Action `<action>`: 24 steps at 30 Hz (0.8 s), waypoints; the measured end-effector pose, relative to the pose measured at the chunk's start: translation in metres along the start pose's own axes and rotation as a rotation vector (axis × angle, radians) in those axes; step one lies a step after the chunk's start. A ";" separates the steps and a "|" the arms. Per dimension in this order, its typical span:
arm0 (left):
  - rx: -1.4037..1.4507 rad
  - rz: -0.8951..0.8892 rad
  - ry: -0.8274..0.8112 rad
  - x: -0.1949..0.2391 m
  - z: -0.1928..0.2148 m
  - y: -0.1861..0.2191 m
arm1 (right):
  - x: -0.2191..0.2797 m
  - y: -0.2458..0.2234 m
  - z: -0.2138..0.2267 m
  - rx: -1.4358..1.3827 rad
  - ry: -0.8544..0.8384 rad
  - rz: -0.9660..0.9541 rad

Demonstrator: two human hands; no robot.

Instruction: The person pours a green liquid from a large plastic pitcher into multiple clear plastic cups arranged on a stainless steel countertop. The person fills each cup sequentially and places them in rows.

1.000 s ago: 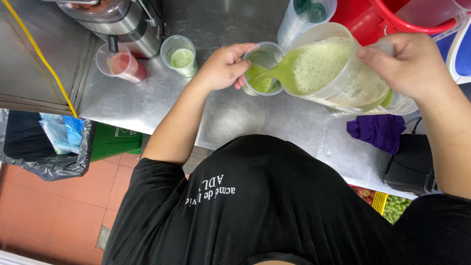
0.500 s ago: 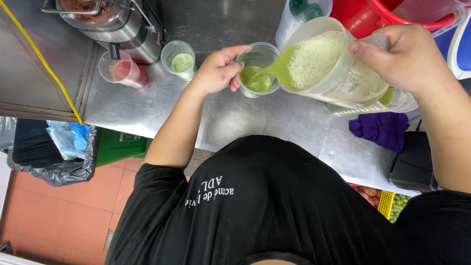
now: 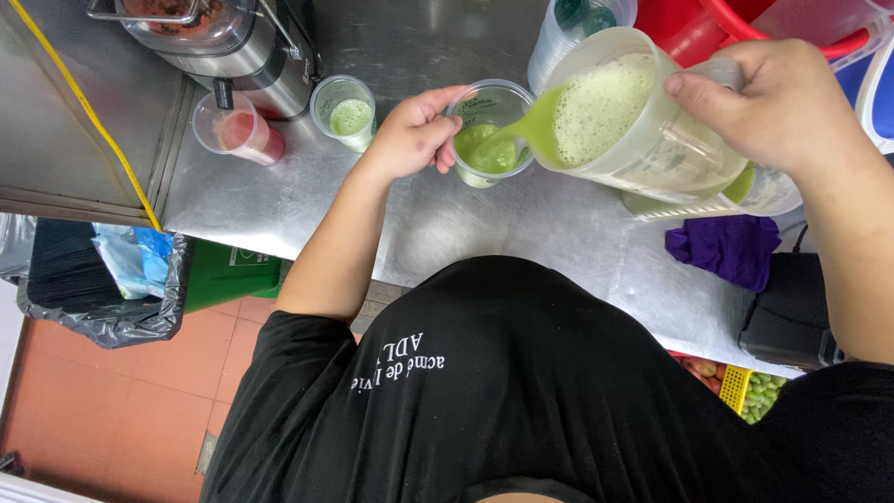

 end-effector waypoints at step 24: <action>0.002 -0.020 0.030 0.009 0.007 -0.008 | -0.008 -0.024 -0.001 0.061 0.006 0.063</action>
Point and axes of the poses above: each hand's wrist, its own x-axis away from the middle knuckle, its own z-axis out of the back of the hand, y = z × x, the point moved 3 cm from there along -x, towards the middle knuckle, and after that the axes turned 1 degree about -x, right-handed, at the moved point
